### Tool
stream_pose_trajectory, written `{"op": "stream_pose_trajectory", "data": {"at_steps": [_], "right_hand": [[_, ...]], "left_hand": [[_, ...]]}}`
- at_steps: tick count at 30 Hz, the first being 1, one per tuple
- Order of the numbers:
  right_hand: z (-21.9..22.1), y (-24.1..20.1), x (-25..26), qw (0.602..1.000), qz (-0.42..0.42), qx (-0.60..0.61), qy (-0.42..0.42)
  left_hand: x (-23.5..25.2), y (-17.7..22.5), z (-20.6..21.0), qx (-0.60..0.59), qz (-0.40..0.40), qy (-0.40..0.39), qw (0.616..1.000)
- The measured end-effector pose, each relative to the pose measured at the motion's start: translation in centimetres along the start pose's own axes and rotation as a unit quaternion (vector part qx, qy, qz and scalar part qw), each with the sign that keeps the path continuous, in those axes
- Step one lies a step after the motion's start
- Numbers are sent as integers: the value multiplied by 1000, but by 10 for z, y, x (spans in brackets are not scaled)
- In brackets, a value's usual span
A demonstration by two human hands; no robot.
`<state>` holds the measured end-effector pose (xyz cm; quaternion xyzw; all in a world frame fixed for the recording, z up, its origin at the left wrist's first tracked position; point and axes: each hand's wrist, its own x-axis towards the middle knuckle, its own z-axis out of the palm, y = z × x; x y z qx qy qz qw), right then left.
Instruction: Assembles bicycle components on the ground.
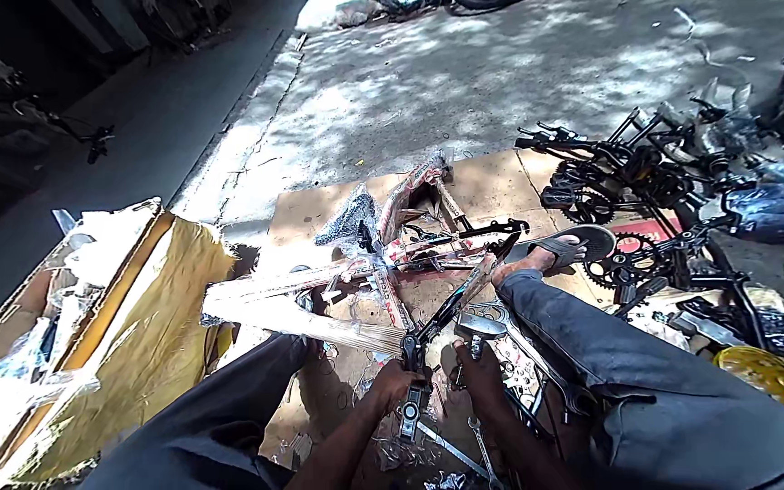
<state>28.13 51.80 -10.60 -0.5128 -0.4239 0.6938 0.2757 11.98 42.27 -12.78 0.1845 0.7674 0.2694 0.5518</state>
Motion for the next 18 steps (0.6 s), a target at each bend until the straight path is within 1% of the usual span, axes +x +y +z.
{"op": "stream_pose_trajectory", "data": {"at_steps": [2, 3, 4, 5, 6, 7, 8, 9, 10, 12, 13, 15, 17, 18], "right_hand": [[-3, -1, 5, 993, -41, 12, 109], [1, 3, 6, 988, -46, -7, 149], [7, 11, 4, 984, -41, -60, 161], [13, 18, -2, 981, -26, -148, 125], [19, 22, -9, 968, 1, -248, 46], [23, 22, -14, 938, 34, -341, -52], [27, 27, -16, 922, 52, -368, -112], [28, 30, -16, 926, 61, -345, -141], [28, 31, -15, 941, 64, -296, -149], [23, 25, -11, 978, 48, -167, -115], [17, 19, -6, 990, 34, -111, -85], [1, 6, 4, 999, -8, -50, 2], [-5, -1, 11, 992, -49, -18, 111], [-2, 3, 13, 987, -55, -38, 148]], "left_hand": [[2, 3, -1, 70, -17, 2, 997], [1, 6, -2, 117, -31, -1, 993], [0, 10, -2, 158, -39, -3, 987], [0, 14, -3, 189, -43, -3, 981], [0, 18, -4, 213, -46, -3, 976], [-2, 21, -5, 237, -49, -3, 970], [-4, 21, -7, 264, -52, -4, 963], [-6, 20, -9, 277, -53, -8, 959], [-7, 20, -11, 287, -51, -12, 956], [-8, 24, -8, 299, -44, -13, 953], [-8, 25, -6, 300, -40, -11, 953], [-9, 29, -4, 299, -35, -15, 953], [-10, 28, -3, 290, -34, -16, 956], [-10, 26, -2, 284, -35, -12, 958]]}}
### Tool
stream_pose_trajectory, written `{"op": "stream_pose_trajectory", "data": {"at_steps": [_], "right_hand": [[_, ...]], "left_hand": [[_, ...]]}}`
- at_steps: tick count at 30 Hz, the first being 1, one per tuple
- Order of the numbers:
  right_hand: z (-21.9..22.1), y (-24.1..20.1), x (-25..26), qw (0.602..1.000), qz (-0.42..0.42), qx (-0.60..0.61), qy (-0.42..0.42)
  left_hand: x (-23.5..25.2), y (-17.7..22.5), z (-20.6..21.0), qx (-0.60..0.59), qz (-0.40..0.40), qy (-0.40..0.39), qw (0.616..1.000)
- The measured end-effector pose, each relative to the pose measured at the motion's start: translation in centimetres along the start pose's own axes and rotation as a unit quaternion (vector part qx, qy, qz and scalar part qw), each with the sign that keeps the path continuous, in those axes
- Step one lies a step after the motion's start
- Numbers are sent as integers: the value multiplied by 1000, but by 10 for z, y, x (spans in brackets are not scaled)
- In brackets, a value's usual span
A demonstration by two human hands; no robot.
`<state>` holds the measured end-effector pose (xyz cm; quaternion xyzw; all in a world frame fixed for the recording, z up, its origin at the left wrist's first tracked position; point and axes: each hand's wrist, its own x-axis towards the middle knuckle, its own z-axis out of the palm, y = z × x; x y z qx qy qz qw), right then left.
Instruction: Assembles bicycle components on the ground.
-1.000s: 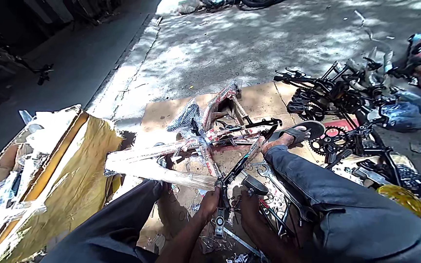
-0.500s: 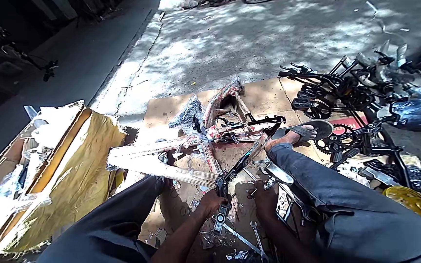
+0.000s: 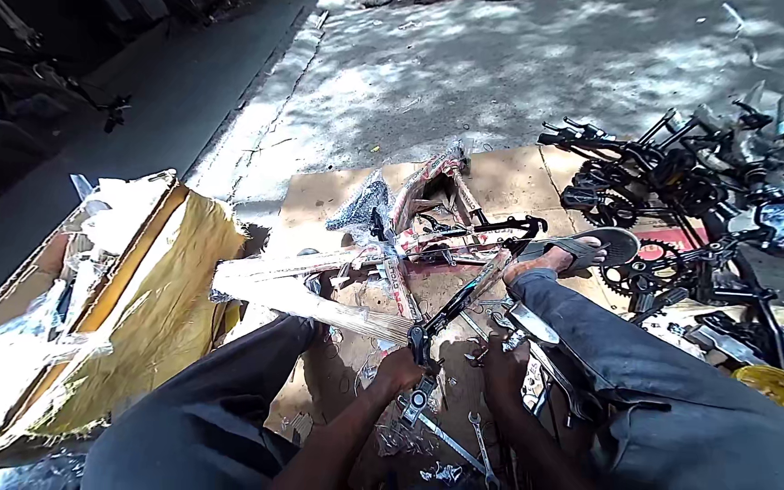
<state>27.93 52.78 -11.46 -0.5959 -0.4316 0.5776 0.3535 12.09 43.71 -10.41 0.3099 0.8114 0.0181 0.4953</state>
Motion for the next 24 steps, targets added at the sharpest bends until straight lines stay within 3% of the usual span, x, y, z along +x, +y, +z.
{"op": "stream_pose_trajectory", "data": {"at_steps": [2, 4, 6, 11, 15, 18, 20, 22, 24], "right_hand": [[5, 15, -13, 987, -8, -156, -47], [8, 16, -27, 910, -16, -342, -234], [13, 18, -28, 875, -26, -381, -298], [6, 41, -15, 941, 88, -203, -255], [-21, 65, 11, 918, 191, -261, -231], [-30, 74, 24, 867, 154, -418, -224], [-28, 53, 15, 838, 72, -498, -212], [-26, 30, 7, 861, -37, -469, -192], [-23, 14, 0, 931, -23, -292, -217]], "left_hand": [[1, 0, 1, 2, 0, 3, 1000], [3, 1, -3, 24, 1, -9, 1000], [4, -4, -9, 45, 9, -16, 999], [5, -6, 10, -41, 6, 31, 999], [4, -3, 21, -132, 4, 50, 990], [1, 2, 26, -218, 16, 24, 975], [4, -2, 31, -310, 36, -5, 950], [7, -13, 31, -396, 50, -18, 917], [15, -29, 24, -377, 52, 73, 922]]}}
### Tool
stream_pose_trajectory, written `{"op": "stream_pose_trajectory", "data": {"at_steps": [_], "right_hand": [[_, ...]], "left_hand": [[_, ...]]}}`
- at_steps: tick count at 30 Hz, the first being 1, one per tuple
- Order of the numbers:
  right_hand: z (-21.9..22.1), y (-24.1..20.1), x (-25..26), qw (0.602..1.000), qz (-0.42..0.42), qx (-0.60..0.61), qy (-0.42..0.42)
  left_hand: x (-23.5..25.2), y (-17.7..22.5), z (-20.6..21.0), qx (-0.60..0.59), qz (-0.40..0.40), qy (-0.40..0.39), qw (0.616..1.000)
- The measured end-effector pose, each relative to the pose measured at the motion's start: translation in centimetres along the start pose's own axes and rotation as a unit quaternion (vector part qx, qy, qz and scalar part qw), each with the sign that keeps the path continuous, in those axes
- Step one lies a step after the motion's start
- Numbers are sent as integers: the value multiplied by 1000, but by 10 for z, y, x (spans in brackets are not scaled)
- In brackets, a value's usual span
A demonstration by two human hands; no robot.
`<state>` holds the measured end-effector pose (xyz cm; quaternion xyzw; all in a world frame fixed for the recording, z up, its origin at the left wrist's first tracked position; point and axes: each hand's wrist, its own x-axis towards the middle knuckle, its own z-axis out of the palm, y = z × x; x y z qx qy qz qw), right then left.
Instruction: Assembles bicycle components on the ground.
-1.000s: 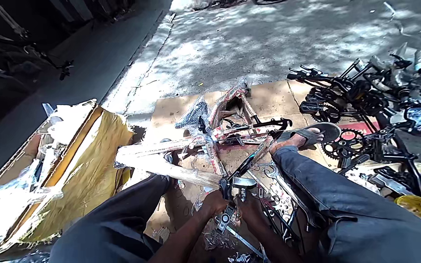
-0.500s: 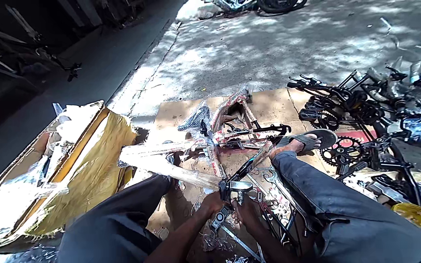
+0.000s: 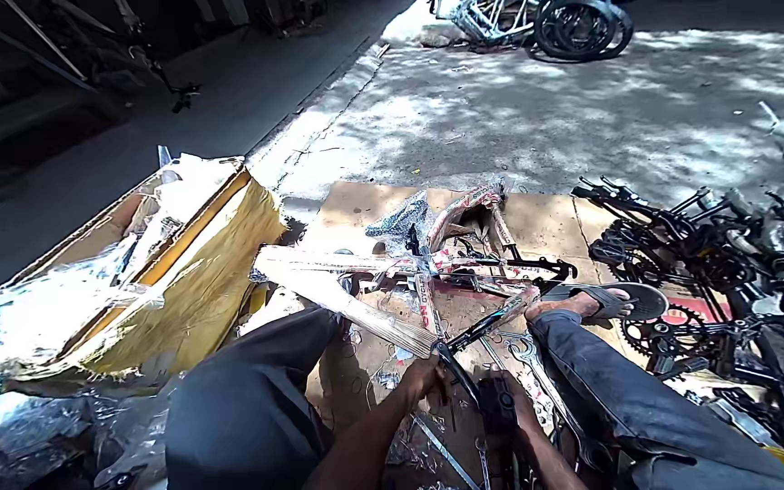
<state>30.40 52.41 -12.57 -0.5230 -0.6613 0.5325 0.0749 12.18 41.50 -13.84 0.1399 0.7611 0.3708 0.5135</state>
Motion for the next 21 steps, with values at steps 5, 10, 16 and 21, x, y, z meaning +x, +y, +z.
{"op": "stream_pose_trajectory", "data": {"at_steps": [5, 10, 16, 21], "right_hand": [[-2, -16, -20, 890, 205, 337, -230], [8, -13, -15, 845, 230, 421, -238], [7, -3, -5, 845, 224, 411, -257], [5, -10, -11, 853, 224, 402, -246]], "left_hand": [[12, 8, -25, 261, 120, 129, 949], [29, 7, -39, 208, 162, -16, 964], [23, 13, -30, 341, 167, 66, 923], [22, 13, -26, 389, 190, 85, 898]]}}
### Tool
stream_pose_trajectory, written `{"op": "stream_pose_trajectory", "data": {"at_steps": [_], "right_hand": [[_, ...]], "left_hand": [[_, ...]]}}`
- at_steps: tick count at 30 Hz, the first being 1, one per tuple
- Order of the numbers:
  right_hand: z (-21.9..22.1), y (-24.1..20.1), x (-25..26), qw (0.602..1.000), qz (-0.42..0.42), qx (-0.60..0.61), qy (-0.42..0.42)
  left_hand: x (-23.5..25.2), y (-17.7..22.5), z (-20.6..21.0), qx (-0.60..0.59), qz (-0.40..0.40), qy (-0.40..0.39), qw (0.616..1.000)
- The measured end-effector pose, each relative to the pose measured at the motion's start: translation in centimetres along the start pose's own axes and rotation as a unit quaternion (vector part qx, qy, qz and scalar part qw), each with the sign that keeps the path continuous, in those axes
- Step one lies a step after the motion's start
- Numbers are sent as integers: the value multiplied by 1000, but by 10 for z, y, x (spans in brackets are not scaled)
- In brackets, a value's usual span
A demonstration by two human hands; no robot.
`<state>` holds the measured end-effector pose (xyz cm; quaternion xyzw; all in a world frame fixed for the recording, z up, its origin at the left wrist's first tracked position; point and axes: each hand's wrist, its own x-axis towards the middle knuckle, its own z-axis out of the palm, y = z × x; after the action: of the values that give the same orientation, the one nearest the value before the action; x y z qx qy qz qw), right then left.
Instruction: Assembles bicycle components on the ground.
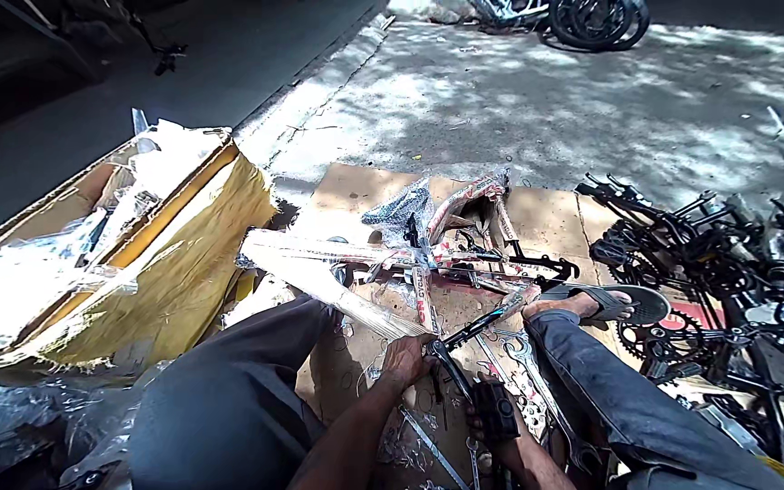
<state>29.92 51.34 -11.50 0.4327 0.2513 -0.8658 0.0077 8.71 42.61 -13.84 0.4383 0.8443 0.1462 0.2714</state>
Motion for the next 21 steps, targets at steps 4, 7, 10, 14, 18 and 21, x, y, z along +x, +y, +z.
{"op": "stream_pose_trajectory", "data": {"at_steps": [4, 7, 10, 14, 18, 21], "right_hand": [[11, 22, 2, 999, 17, -1, -43], [6, 20, 5, 999, 22, 2, -40], [8, 9, 1, 999, 19, -26, -27], [-6, -3, 0, 998, -46, 4, 34], [-16, -36, -1, 944, -198, 200, 171], [-18, -43, -2, 939, -227, 173, 190]], "left_hand": [[-2, 1, 3, 2, -13, -5, 1000], [-1, 4, -3, -10, -21, -28, 999], [-5, 9, -8, -19, -31, -33, 999], [-26, 17, -8, -44, -105, -41, 993], [-37, 3, -7, -200, -146, -58, 967], [-49, 14, -7, -406, -202, -58, 889]]}}
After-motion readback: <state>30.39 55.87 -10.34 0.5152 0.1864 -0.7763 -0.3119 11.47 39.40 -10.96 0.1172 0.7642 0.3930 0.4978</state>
